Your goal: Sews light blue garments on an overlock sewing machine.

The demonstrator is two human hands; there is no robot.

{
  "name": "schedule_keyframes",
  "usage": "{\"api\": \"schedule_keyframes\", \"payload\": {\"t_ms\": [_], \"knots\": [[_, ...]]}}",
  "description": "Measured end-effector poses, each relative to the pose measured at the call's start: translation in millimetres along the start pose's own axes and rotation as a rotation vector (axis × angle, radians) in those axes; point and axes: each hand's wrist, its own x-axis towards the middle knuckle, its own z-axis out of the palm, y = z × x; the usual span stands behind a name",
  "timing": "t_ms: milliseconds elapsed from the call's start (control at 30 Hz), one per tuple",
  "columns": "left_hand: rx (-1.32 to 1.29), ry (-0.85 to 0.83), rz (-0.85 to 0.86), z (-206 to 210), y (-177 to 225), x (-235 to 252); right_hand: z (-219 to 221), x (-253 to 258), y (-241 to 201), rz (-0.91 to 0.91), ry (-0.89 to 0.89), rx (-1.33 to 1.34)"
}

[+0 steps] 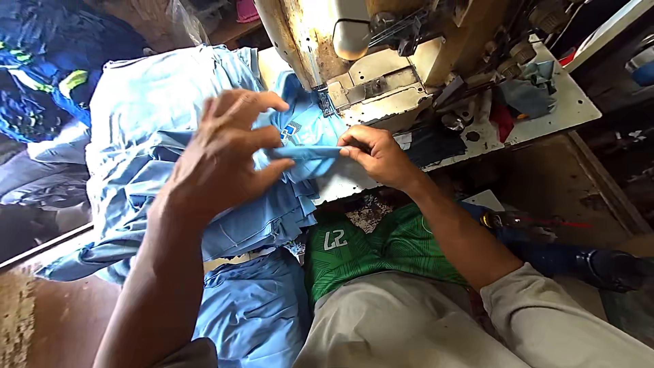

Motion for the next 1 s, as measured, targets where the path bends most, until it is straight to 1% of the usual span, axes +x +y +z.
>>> {"api": "schedule_keyframes", "payload": {"t_ms": [33, 100, 167, 200, 233, 300, 367, 433, 533, 700, 867, 1000], "knots": [[-0.085, 0.024, 0.041, 6.2, 13.6, -1.8, -4.5, -9.6, -10.8, 0.002, -0.059, -0.041], [-0.248, 0.057, 0.07, 27.9, 35.1, -6.7, -5.7, -17.9, -22.3, -0.053, -0.14, -0.043], [-0.364, 0.108, 0.023, 51.8, 48.5, -7.3, -2.2, -25.7, -25.3, -0.114, -0.147, -0.053], [-0.376, 0.165, -0.02, 64.3, 52.2, -6.2, -0.6, -30.6, -24.5, -0.129, -0.126, -0.07], [-0.332, 0.222, -0.057, 76.5, 53.7, -4.8, 0.7, -35.9, -23.5, -0.134, -0.094, -0.085], [-0.095, 0.291, -0.074, 100.9, 50.9, -1.1, 2.1, -45.2, -23.0, -0.113, -0.033, -0.089], [0.134, 0.291, -0.041, 121.4, 40.2, 2.9, 3.0, -52.2, -23.5, -0.084, 0.005, -0.079], [0.235, 0.293, -0.017, 130.8, 28.4, 3.8, 3.7, -56.9, -23.1, -0.06, 0.034, -0.075], [0.268, 0.317, 0.017, 121.5, 15.7, 5.2, 3.2, -60.4, -22.9, -0.02, 0.062, -0.028], [0.275, 0.136, 0.006, 87.0, 27.2, 9.7, 3.8, -64.0, -26.3, 0.034, 0.082, 0.071], [0.283, 0.119, 0.008, 85.8, 19.8, 13.3, 6.1, -61.5, -23.5, 0.07, 0.119, 0.092], [0.289, 0.124, 0.003, 86.6, 4.4, 19.7, 9.4, -49.6, -16.9, 0.088, 0.135, 0.084]]}}
